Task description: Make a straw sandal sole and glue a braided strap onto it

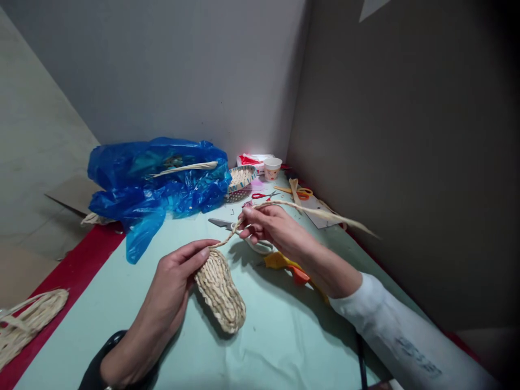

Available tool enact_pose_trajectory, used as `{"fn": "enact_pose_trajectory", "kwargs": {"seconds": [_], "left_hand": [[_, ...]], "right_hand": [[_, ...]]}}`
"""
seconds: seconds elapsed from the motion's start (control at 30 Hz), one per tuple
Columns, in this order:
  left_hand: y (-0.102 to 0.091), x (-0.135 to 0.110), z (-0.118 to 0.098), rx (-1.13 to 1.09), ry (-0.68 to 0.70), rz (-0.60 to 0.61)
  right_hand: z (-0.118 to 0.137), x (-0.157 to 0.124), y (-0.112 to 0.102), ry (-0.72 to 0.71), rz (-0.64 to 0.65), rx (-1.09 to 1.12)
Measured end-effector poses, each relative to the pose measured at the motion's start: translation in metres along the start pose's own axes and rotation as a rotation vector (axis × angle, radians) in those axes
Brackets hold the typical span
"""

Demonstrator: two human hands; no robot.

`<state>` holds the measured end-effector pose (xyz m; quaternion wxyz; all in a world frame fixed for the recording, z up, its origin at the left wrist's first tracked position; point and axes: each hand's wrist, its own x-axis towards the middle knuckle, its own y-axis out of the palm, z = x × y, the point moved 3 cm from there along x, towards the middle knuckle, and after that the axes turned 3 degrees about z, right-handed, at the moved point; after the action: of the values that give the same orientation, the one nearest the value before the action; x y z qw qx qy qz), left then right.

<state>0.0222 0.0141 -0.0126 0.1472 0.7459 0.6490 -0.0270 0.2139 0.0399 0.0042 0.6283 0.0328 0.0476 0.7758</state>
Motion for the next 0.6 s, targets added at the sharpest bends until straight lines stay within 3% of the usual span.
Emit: {"fn": "enact_pose_trajectory", "kwargs": {"seconds": [0.13,0.27,0.4,0.6], "left_hand": [[0.001,0.000,0.003,-0.020,-0.037,0.059],[0.003,-0.001,0.004,-0.033,-0.066,0.123],[0.005,-0.001,0.004,-0.040,-0.079,0.178],[0.006,-0.006,0.003,-0.067,-0.083,0.209]], "right_hand": [[-0.001,0.009,-0.010,0.062,-0.112,0.002],[0.003,0.024,-0.012,0.113,-0.089,-0.151],[0.008,0.041,-0.002,0.139,0.023,-0.347],[0.012,0.048,0.032,0.169,0.334,-0.578]]}}
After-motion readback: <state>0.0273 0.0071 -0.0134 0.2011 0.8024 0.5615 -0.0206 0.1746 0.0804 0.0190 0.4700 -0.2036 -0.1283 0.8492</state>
